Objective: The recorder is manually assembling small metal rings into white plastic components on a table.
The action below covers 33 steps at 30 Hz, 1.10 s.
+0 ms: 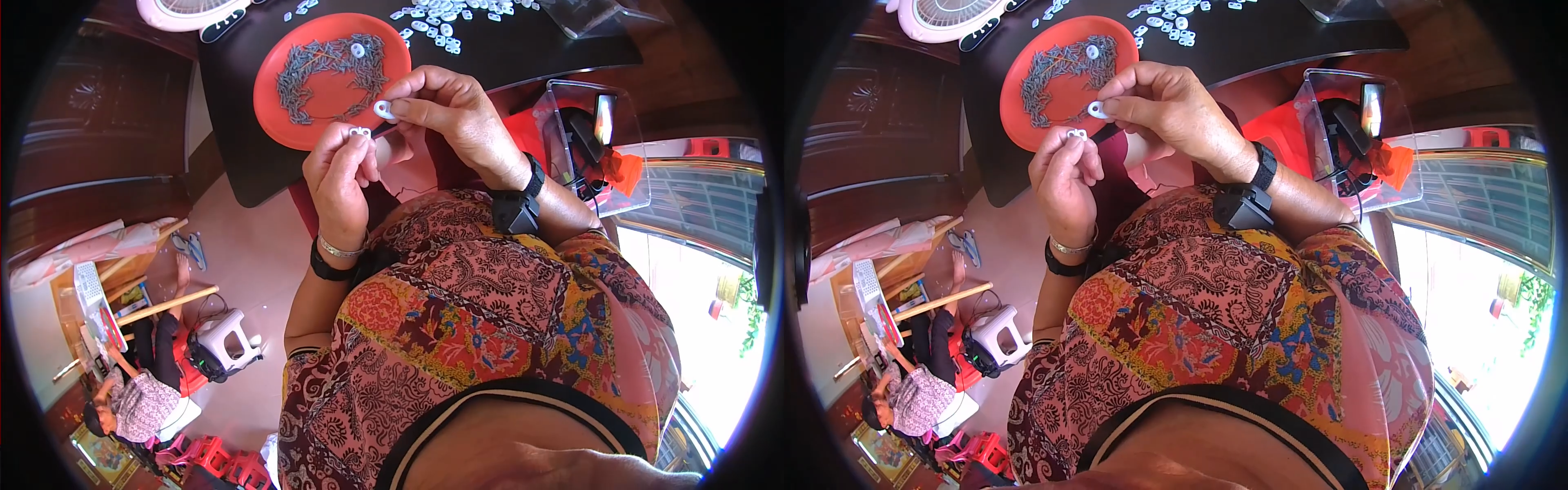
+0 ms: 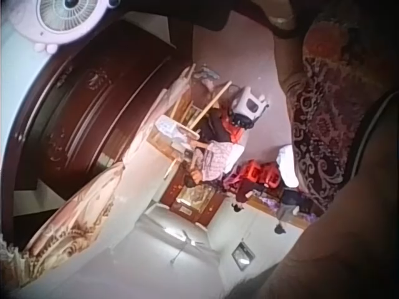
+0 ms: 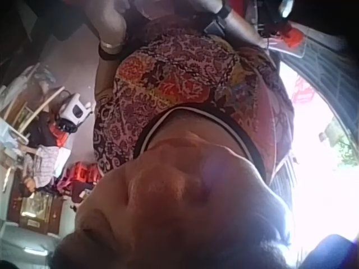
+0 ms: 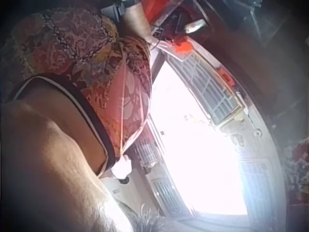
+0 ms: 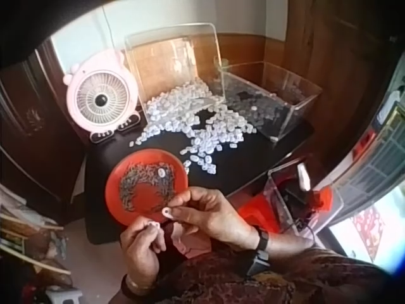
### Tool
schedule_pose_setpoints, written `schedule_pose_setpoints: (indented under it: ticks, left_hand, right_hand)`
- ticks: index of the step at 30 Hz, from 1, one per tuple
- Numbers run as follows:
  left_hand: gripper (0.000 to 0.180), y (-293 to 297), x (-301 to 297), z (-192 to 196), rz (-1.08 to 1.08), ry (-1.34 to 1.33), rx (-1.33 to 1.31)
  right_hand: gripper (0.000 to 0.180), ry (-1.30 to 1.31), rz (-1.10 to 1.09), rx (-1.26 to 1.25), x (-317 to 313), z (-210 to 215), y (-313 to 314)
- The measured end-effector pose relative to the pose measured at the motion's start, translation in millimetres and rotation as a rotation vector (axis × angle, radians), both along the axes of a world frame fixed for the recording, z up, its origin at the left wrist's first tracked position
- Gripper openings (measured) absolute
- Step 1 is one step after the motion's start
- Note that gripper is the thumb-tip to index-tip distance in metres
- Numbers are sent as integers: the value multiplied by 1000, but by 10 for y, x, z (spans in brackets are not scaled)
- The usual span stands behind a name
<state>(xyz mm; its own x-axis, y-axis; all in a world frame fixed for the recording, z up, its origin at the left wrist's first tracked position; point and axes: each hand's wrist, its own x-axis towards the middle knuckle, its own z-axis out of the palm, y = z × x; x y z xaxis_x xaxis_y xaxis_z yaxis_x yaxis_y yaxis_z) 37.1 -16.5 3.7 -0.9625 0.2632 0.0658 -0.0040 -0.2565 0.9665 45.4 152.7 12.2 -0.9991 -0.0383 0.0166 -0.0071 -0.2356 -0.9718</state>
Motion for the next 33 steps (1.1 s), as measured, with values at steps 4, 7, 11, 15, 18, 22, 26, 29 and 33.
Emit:
schedule_pose_setpoints:
  ticks: [4,7,11,15,18,22,26,29,33]
  left_hand:
    - [18,-6,-8,1,-13,21,-23]
    - [18,-7,-12,-11,-26,25,-16]
    - [18,-36,-20,-11,-19,32,-17]
    - [17,-155,-77,25,144,86,54]
    - [16,-265,-119,50,189,85,76]
    - [15,-297,-111,28,176,84,108]
    - [16,-301,-101,47,206,65,85]
    - [17,-367,-134,13,218,54,63]
    - [17,-413,-198,-24,217,38,40]
  right_hand:
    - [10,-20,-2,12,-4,17,7]
    - [11,-27,22,24,-4,8,2]
    - [11,10,50,25,-8,-10,6]
    - [11,116,-29,138,-82,14,40]
    - [12,459,-69,461,-296,11,83]
    - [12,795,-135,1194,-559,20,143]
    - [9,821,-110,1650,-701,89,111]
    - [12,790,290,1482,-651,449,-45]
    - [13,845,227,1496,-726,246,-184]
